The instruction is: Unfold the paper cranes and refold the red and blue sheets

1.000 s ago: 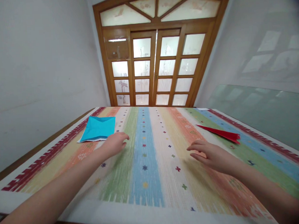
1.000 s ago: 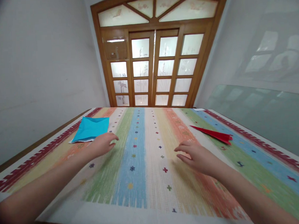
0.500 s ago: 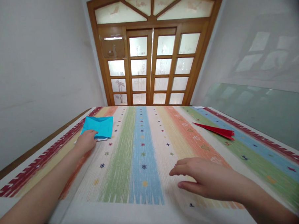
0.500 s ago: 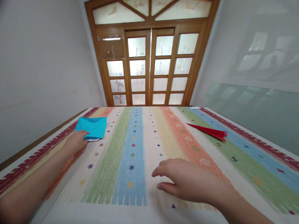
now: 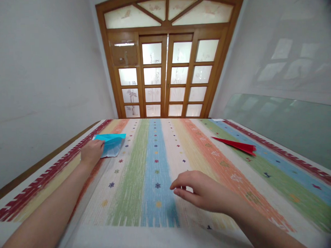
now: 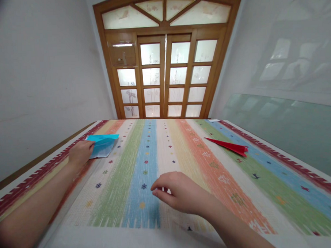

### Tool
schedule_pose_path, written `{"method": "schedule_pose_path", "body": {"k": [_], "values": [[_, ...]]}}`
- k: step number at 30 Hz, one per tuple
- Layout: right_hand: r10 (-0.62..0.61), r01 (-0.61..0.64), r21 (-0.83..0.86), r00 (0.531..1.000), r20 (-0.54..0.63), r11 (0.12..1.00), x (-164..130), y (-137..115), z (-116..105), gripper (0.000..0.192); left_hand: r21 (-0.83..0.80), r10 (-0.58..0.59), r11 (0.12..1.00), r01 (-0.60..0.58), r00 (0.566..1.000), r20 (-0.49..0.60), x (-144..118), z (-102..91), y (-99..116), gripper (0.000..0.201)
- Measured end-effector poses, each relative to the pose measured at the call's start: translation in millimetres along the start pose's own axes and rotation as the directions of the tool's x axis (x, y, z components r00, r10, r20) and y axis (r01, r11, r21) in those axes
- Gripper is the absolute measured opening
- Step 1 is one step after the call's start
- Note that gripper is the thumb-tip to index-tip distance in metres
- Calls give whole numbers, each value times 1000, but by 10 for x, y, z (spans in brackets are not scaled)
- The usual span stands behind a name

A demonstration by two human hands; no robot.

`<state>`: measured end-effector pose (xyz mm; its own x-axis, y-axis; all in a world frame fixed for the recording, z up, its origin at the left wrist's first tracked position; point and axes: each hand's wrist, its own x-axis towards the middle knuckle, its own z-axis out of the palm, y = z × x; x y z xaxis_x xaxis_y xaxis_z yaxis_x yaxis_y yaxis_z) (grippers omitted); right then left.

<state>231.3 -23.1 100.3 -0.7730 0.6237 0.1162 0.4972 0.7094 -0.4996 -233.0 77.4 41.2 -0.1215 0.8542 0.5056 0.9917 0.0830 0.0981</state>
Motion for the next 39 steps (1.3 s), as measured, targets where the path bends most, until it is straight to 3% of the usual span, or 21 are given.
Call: {"method": "schedule_pose_path", "body": {"k": [2, 5, 7, 9, 11, 12, 14, 16, 18, 20, 23, 25, 27, 32, 36, 39], "values": [[62, -58, 43, 992, -109, 997, -10, 55, -4, 26, -6, -6, 1000, 5, 989, -150, 49, -120, 104, 40], [179, -139, 167, 949, -260, 976, 4, 169, 8, 28, -172, -61, 985, -6, 922, -383, 111, -380, 421, 40], [256, -158, 304, 913, -319, 940, 30, 271, 23, 35, -397, -148, 918, -19, 911, -385, 115, -571, 711, 40], [319, -139, 441, 874, -366, 887, 58, 386, 35, 45, -698, -229, 715, -23, 936, -265, 77, -727, 1022, 42], [388, -124, 570, 845, -368, 812, 83, 501, 48, 57, -930, -176, 367, 32, 984, -36, -5, -806, 1322, 46], [421, -114, 636, 834, -356, 763, 94, 556, 56, 62, -978, -131, 187, 96, 989, 72, -60, -809, 1461, 48], [469, -94, 759, 832, -295, 645, 111, 654, 83, 64, -971, -50, -86, 224, 972, 228, -194, -742, 1713, 50], [477, -102, 855, 860, -180, 508, 121, 738, 118, 59, -919, -53, -246, 309, 942, 331, -351, -595, 1923, 48], [436, -132, 910, 898, -58, 393, 118, 808, 153, 58, -875, -73, -337, 348, 917, 393, -519, -409, 2083, 46], [336, -133, 930, 942, 11, 343, 100, 858, 184, 61, -844, -124, -398, 360, 890, 438, -681, -232, 2192, 41], [246, -137, 907, 968, 38, 399, 68, 884, 239, 60, -801, -105, -440, 406, 863, 495, -883, -55, 2276, 39], [301, -178, 874, 953, 39, 451, 66, 868, 283, 59, -783, -70, -436, 444, 851, 521, -977, 1, 2302, 41], [346, -177, 880, 938, 15, 442, 84, 842, 313, 57, -757, -7, -412, 507, 829, 559, -1037, 33, 2317, 44], [399, 11, 974, 911, -104, 228, 126, 893, 244, 40, -700, 177, -372, 610, 787, 591, -1041, 73, 2246, 40], [532, -23, 988, 844, -64, 155, 111, 1085, 155, 37, -591, 480, -418, 690, 720, 501, -899, 60, 2027, 52], [566, -77, 981, 824, -38, 178, 101, 1198, 152, 32, -622, 546, -383, 683, 711, 444, -753, 69, 1843, 66]]}}
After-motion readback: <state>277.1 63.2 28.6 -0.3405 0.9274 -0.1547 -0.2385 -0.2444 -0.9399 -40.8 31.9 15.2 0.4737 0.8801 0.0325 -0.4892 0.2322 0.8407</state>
